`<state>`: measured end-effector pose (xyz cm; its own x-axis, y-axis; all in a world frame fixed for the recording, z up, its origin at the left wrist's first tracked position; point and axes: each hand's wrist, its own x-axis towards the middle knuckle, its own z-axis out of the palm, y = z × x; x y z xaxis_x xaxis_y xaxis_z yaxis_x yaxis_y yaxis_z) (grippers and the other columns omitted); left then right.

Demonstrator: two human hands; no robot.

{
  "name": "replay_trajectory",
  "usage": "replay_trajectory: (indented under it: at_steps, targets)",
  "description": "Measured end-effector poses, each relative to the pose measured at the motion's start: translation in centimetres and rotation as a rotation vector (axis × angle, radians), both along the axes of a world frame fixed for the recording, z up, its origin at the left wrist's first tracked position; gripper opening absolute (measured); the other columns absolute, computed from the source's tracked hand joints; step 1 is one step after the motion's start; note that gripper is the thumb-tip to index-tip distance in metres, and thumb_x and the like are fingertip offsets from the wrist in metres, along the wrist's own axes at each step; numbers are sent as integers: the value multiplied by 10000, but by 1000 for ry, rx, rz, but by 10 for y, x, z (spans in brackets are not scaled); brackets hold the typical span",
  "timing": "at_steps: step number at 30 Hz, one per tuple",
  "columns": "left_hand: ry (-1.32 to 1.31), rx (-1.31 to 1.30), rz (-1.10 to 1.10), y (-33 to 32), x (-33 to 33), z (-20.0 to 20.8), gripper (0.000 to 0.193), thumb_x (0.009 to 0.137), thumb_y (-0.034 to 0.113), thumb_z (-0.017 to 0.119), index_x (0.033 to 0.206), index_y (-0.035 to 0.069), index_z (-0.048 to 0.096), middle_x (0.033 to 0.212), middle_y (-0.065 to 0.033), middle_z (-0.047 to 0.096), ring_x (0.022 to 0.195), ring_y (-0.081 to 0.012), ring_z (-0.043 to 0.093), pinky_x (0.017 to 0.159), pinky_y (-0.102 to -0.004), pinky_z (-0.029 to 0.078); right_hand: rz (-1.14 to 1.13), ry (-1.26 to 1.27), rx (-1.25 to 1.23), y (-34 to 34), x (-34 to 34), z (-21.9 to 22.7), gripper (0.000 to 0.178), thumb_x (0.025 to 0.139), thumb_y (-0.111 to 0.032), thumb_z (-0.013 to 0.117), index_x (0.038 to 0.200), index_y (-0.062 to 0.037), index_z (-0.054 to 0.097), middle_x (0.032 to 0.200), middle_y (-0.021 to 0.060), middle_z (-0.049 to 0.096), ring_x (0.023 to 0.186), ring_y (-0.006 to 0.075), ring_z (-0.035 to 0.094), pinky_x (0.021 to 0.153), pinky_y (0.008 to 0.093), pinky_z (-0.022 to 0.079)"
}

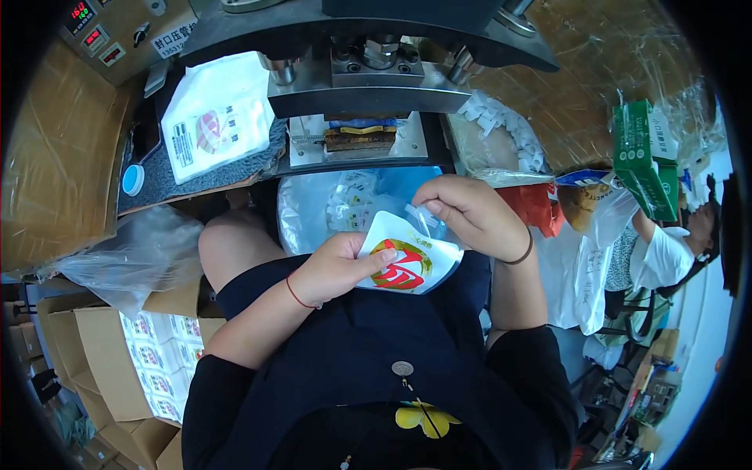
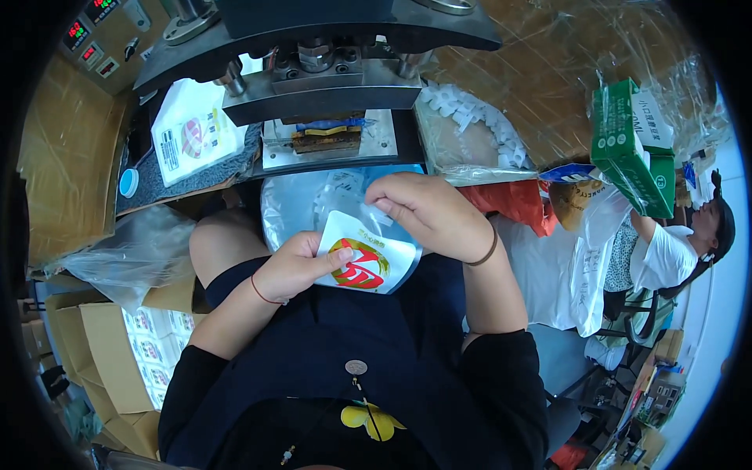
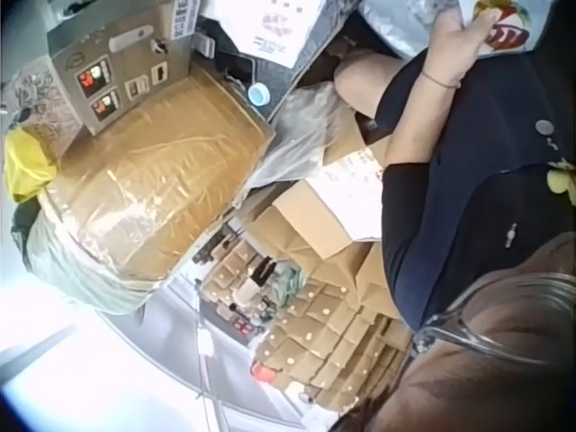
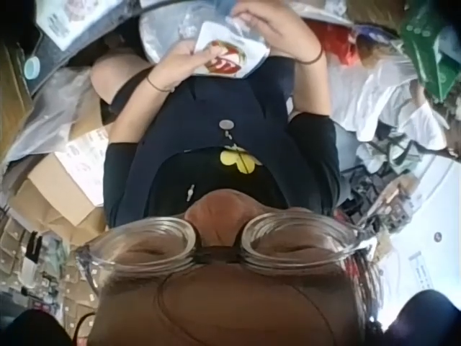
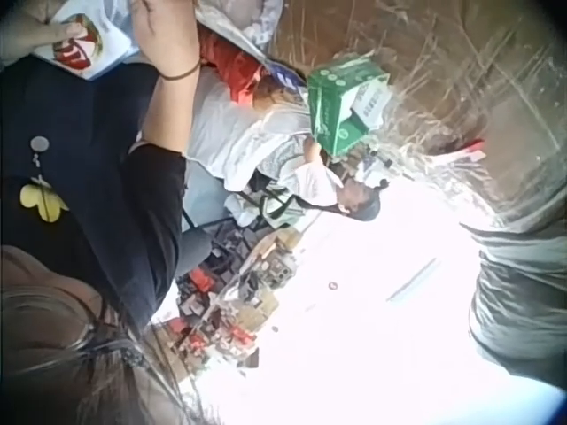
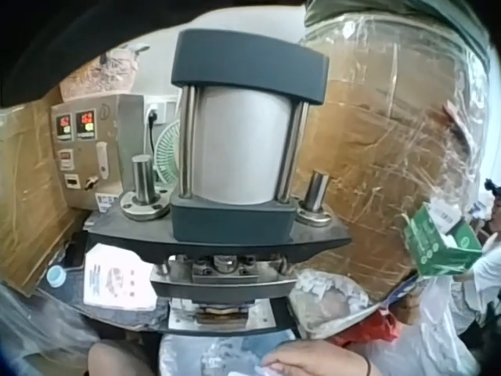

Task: Manually placing plastic components into bags and sealing them using a heat-sealer machine.

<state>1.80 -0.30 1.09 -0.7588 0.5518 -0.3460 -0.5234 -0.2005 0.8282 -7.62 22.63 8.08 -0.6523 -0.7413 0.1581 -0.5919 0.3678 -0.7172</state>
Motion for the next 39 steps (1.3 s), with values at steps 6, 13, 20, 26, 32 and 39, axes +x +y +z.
replay_trajectory:
  at_steps: [6, 13, 20, 26, 32, 39]
  targets:
    - [41, -7, 116, 1, -3, 0, 322, 975, 239, 661, 1127, -44, 678, 1020, -70, 718, 919, -92, 650, 830, -250, 529, -24, 49, -88, -4, -12, -4, 149, 964, -119, 599, 1044, -2, 648, 922, 99, 676, 810, 216, 638, 728, 316, 499]
    - [176, -209, 121, -11, -8, -1, 269, 947, 212, 702, 1015, -48, 701, 911, -45, 713, 819, -59, 618, 738, -236, 511, -130, 63, -186, -10, -9, -1, 132, 948, -98, 615, 1033, -6, 657, 933, 94, 678, 816, 176, 637, 726, 287, 493]
    - [108, -64, 124, -2, -1, -5, 346, 972, 293, 663, 1103, -25, 701, 947, -70, 730, 851, -86, 650, 765, -253, 530, 61, 130, 15, -5, -7, 9, 118, 941, -78, 589, 1016, -14, 655, 889, 118, 662, 808, 270, 639, 731, 363, 495]
    - [198, -272, 49, -8, -4, -17, 350, 979, 236, 654, 1168, -59, 657, 1065, -91, 716, 938, -101, 647, 849, -265, 530, -144, 87, -110, -12, -2, 11, 145, 934, -95, 634, 1033, 3, 676, 954, 102, 701, 796, 206, 655, 729, 309, 513]
    - [17, -5, 46, -6, -5, 0, 323, 967, 203, 667, 1177, -43, 657, 1096, -104, 713, 976, -123, 659, 877, -283, 534, -14, 157, 93, -13, -10, 13, 194, 952, -111, 581, 1109, -23, 653, 1020, 152, 678, 892, 306, 650, 837, 377, 507]
    - [-61, 94, 166, -10, -12, -21, 282, 898, 43, 658, 1170, -31, 652, 1077, -104, 715, 939, -141, 681, 868, -298, 543, -515, 682, 415, 41, -96, -43, 242, 910, -117, 604, 1132, -25, 575, 1199, 211, 593, 1057, 418, 594, 884, 469, 485]
